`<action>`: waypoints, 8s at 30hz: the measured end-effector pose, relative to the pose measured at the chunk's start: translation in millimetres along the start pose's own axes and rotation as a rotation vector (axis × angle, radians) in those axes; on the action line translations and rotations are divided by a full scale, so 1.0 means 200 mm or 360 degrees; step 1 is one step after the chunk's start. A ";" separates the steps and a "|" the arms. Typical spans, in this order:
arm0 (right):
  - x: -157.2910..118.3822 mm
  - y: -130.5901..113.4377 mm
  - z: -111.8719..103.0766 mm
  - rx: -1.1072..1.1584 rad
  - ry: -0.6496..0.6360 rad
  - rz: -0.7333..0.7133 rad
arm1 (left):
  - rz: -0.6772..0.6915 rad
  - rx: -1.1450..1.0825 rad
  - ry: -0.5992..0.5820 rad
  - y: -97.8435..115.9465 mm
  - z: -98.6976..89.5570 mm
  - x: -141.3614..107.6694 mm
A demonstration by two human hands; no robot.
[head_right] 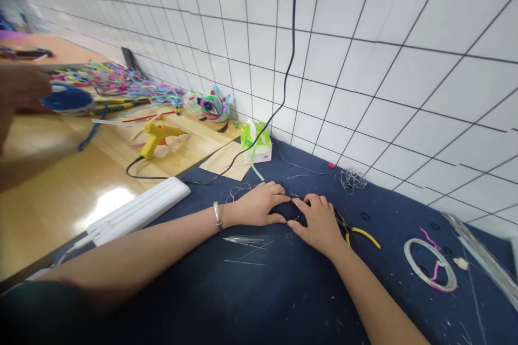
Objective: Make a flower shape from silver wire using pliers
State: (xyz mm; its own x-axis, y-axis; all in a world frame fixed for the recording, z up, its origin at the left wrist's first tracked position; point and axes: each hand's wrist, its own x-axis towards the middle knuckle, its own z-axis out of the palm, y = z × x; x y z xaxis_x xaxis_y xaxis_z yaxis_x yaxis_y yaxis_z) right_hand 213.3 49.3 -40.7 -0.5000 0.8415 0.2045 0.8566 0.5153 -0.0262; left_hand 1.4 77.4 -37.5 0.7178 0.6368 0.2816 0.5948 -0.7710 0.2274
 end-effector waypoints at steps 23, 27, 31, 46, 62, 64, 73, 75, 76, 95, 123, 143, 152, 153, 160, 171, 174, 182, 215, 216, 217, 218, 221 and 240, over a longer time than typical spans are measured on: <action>-0.05 0.07 0.03 0.0053 0.0117 0.0089 | 0.0152 -0.0375 0.0075 -0.04 -0.02 -0.03; -0.05 0.06 0.02 0.0107 0.0163 0.0173 | -0.0015 -0.0444 0.0143 -0.06 -0.03 -0.03; -0.06 0.07 0.01 0.0194 0.0186 0.0211 | -0.0047 -0.0404 0.0060 -0.10 -0.06 -0.02; -0.07 0.01 0.01 0.0320 0.0227 -0.0233 | 0.0068 -0.0096 -0.0919 -0.01 -0.27 -0.14; -0.06 0.05 0.01 0.0594 0.0411 -0.0027 | 0.0135 -0.0179 -0.0909 0.03 -0.25 -0.12; -0.06 0.05 0.01 0.0589 0.0387 -0.0043 | 0.0158 -0.0246 -0.0911 0.02 -0.25 -0.12; -0.07 -0.05 -0.06 0.0652 0.0291 -0.0186 | 0.0126 -0.0462 -0.0907 0.03 -0.28 -0.11; -0.08 -0.10 -0.08 0.0698 0.0198 -0.0283 | 0.0120 -0.0502 -0.0881 0.03 -0.28 -0.10; -0.08 -0.13 -0.09 0.0715 0.0142 -0.0335 | 0.0131 -0.0517 -0.0869 0.03 -0.28 -0.10; -0.12 -0.22 -0.02 0.0656 -0.0156 -0.0580 | 0.0190 -0.0634 -0.0984 0.03 -0.23 -0.10; -0.09 -0.14 -0.11 0.0952 0.0071 -0.0150 | -0.0054 -0.1023 -0.0691 0.13 -0.21 -0.05; -0.10 -0.13 -0.16 0.0629 0.0083 -0.0347 | -0.0580 -0.1219 -0.0615 0.29 -0.13 -0.12; -0.13 -0.19 -0.12 0.0566 0.0548 -0.0065 | -0.1065 -0.2320 -0.0364 0.44 -0.04 -0.12; -0.13 -0.20 -0.12 0.0575 0.0571 -0.0064 | -0.1087 -0.2420 -0.0337 0.46 -0.05 -0.12; -0.12 -0.19 -0.16 0.1228 0.0349 0.0174 | -0.1073 -0.2812 -0.0286 0.49 -0.09 -0.13; -0.11 -0.17 -0.11 0.2839 -0.0297 0.0737 | -0.0937 -0.2796 -0.0213 0.48 -0.04 -0.14; -0.11 -0.17 -0.11 0.2918 -0.0336 0.0684 | -0.0943 -0.2856 -0.0206 0.49 -0.04 -0.15; -0.11 -0.20 -0.12 0.2839 -0.0277 0.0697 | -0.1032 -0.2973 -0.0126 0.48 -0.02 -0.14; -0.44 0.25 -0.18 -0.0290 -0.0179 0.0669 | -0.0038 -0.0359 -0.0268 0.06 0.10 0.35; -0.46 0.25 -0.17 -0.0298 -0.0182 0.0656 | -0.0042 -0.0350 -0.0279 0.06 0.10 0.34; -0.47 0.25 -0.17 -0.0301 -0.0186 0.0636 | -0.0045 -0.0345 -0.0284 0.06 0.10 0.34; -0.49 0.25 -0.16 -0.0303 -0.0190 0.0617 | -0.0042 -0.0342 -0.0282 0.06 0.10 0.33; -0.51 0.23 -0.17 -0.0317 -0.0212 0.0573 | -0.0003 -0.0367 -0.0288 0.06 0.08 0.32; -0.53 0.19 -0.11 -0.0685 -0.0278 0.0604 | -0.0555 -0.2322 -0.0453 0.13 0.03 0.30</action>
State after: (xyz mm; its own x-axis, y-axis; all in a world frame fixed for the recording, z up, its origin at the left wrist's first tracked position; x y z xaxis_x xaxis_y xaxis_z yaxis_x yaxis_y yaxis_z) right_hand 301.5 -23.5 -41.2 -0.1312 0.9870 0.0934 0.9359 0.0922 0.3400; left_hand 62.0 95.4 -20.9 0.7666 0.6302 -0.1231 0.0013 0.1901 0.9818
